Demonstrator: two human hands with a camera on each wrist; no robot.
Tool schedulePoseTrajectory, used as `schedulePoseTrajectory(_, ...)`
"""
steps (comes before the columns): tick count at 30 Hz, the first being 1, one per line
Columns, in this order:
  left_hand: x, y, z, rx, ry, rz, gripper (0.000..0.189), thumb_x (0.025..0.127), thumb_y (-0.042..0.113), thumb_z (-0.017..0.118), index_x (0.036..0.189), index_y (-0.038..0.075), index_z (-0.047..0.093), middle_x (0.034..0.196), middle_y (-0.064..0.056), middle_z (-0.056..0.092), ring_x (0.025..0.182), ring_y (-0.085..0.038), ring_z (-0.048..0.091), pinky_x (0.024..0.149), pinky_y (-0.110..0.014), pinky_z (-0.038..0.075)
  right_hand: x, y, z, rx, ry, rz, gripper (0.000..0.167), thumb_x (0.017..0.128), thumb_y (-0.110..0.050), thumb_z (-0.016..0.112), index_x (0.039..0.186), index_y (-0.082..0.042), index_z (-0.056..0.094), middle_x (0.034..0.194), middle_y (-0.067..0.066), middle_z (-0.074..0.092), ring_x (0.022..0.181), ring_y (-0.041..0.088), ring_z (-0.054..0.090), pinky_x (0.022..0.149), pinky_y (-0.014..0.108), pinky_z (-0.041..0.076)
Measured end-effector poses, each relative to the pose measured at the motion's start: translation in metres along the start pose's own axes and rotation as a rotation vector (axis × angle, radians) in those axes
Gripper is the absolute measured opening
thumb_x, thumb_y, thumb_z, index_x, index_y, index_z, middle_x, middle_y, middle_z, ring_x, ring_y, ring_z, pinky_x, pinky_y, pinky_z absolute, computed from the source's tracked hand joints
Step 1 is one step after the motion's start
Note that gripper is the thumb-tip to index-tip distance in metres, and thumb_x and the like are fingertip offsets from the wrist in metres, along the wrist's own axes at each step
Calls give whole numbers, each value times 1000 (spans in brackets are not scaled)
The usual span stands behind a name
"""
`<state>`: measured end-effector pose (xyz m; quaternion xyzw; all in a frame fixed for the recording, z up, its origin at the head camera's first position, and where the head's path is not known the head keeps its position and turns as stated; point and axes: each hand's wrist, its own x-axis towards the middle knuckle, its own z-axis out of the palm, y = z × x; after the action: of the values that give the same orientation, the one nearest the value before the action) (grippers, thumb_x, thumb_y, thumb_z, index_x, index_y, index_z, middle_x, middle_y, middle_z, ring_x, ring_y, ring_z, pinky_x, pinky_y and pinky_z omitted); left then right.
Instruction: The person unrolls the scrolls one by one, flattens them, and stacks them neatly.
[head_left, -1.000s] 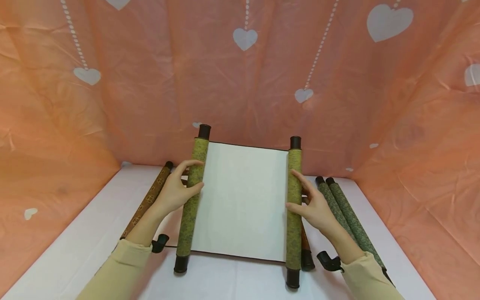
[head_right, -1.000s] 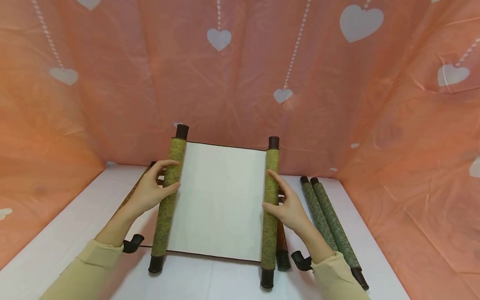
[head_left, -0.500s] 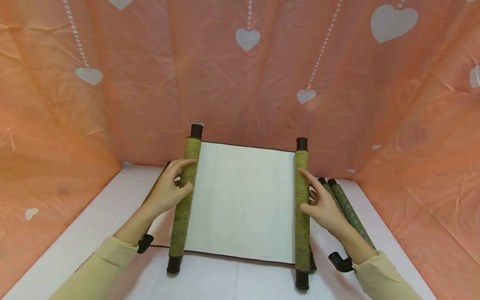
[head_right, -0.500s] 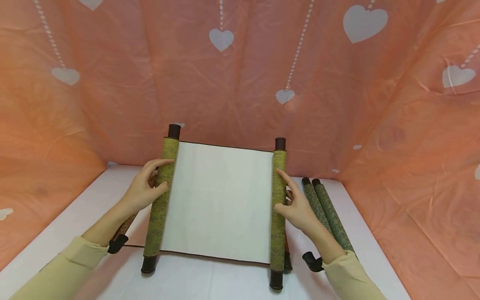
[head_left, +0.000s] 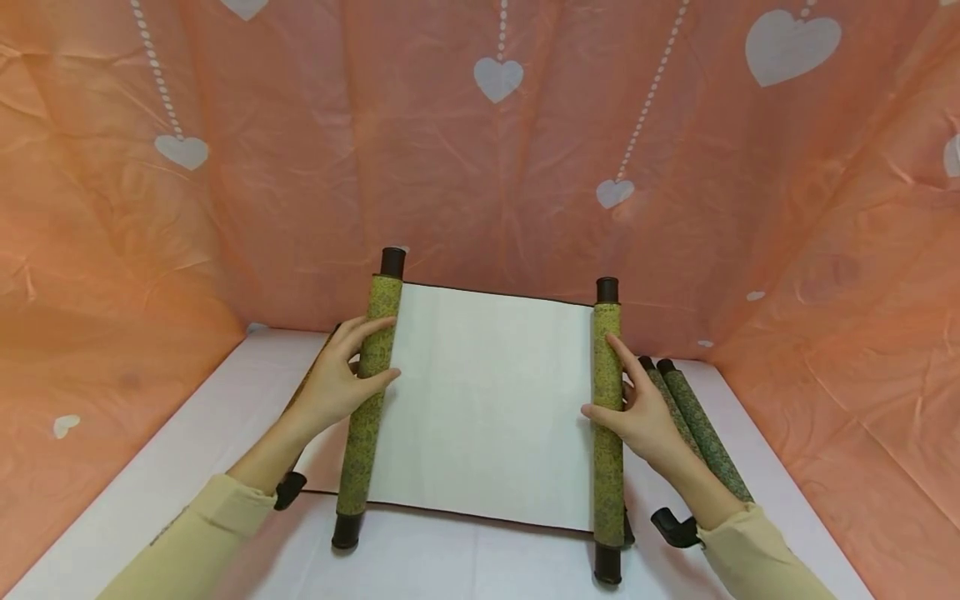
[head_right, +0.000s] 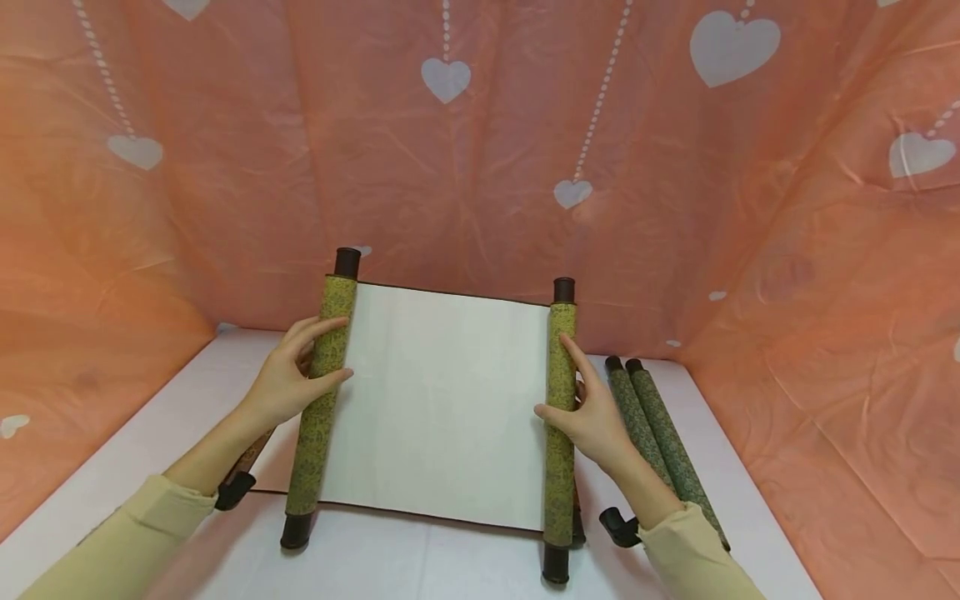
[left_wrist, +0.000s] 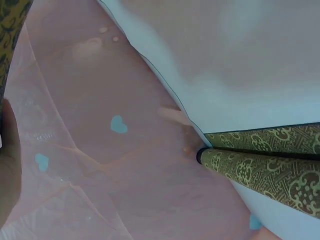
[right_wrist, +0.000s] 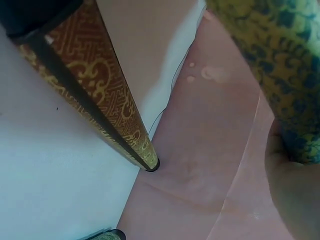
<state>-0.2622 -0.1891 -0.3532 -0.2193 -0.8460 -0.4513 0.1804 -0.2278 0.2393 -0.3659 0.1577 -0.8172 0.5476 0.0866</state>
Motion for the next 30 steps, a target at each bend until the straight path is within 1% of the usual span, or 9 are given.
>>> schedulePoseTrajectory(1, 0, -1, 0, 0, 2, 4, 76, 89, 4, 81, 156, 24, 50, 155, -15, 40, 135, -34, 45, 90, -52, 51, 0, 0, 0, -8, 5, -6, 105, 90, 1, 78, 168, -33, 17, 173, 11, 9, 152, 49, 22, 105, 51, 44)
schedulePoseTrajectory(8, -2, -3, -7, 8, 22, 35, 85, 92, 3, 77, 163, 28, 37, 133, -13, 53, 80, -22, 45, 60, -30, 37, 0, 0, -8, -32, 16, -21, 109, 92, 2, 74, 168, -36, 6, 165, 20, 28, 134, 22, 46, 89, 18, 45)
schedulePoseTrajectory(10, -2, -3, -9, 23, 31, 44, 85, 92, 3, 76, 163, 26, 37, 127, -14, 53, 69, -22, 37, 57, -28, 35, -1, -1, -10, -34, 15, -15, 109, 93, 2, 74, 168, -37, 6, 160, 23, 35, 123, 18, 50, 86, 19, 47)
schedulePoseTrajectory(14, -4, -6, -14, 33, 31, 51, 84, 93, 1, 74, 164, 22, 36, 146, -20, 45, 89, -30, 52, 61, -30, 40, -3, -1, -14, -33, -4, -4, 107, 94, 1, 72, 168, -38, 5, 166, 24, 25, 134, 31, 44, 89, 15, 44)
schedulePoseTrajectory(18, -8, -9, -19, 15, 26, 61, 80, 94, -3, 70, 163, 17, 36, 154, -24, 38, 128, -46, 49, 89, -46, 49, -5, 0, -17, -42, -13, 7, 106, 94, 2, 71, 169, -35, 6, 165, 25, 23, 131, 32, 49, 87, 17, 46)
schedulePoseTrajectory(21, -9, -11, -22, -5, 25, 71, 76, 94, -6, 66, 162, 15, 39, 155, -24, 37, 138, -46, 42, 106, -59, 40, -6, 1, -19, -33, -20, 9, 103, 93, 6, 68, 169, -31, 8, 165, 27, 22, 130, 34, 53, 84, 20, 50)
schedulePoseTrajectory(23, -10, -11, -24, -6, 24, 72, 73, 94, -7, 64, 161, 14, 42, 155, -23, 37, 140, -43, 41, 105, -57, 40, -7, 2, -20, -26, -27, 2, 101, 93, 9, 64, 169, -29, 10, 167, 27, 18, 138, 40, 47, 81, 23, 50)
schedulePoseTrajectory(26, -11, -12, -25, 3, 26, 68, 71, 94, -8, 61, 160, 13, 43, 154, -23, 39, 129, -38, 47, 84, -41, 47, -6, 2, -21, -15, -31, -4, 99, 92, 13, 58, 169, -28, 12, 172, 20, 9, 151, 47, 25, 78, 27, 45)
schedulePoseTrajectory(30, -12, -15, -25, 38, 39, 50, 72, 93, -7, 62, 160, 13, 43, 153, -24, 39, 114, -36, 49, 64, -34, 42, -5, 2, -21, 7, -25, 2, 100, 90, 14, 53, 169, -30, 12, 175, 7, 3, 158, 40, 2, 84, 27, 36)
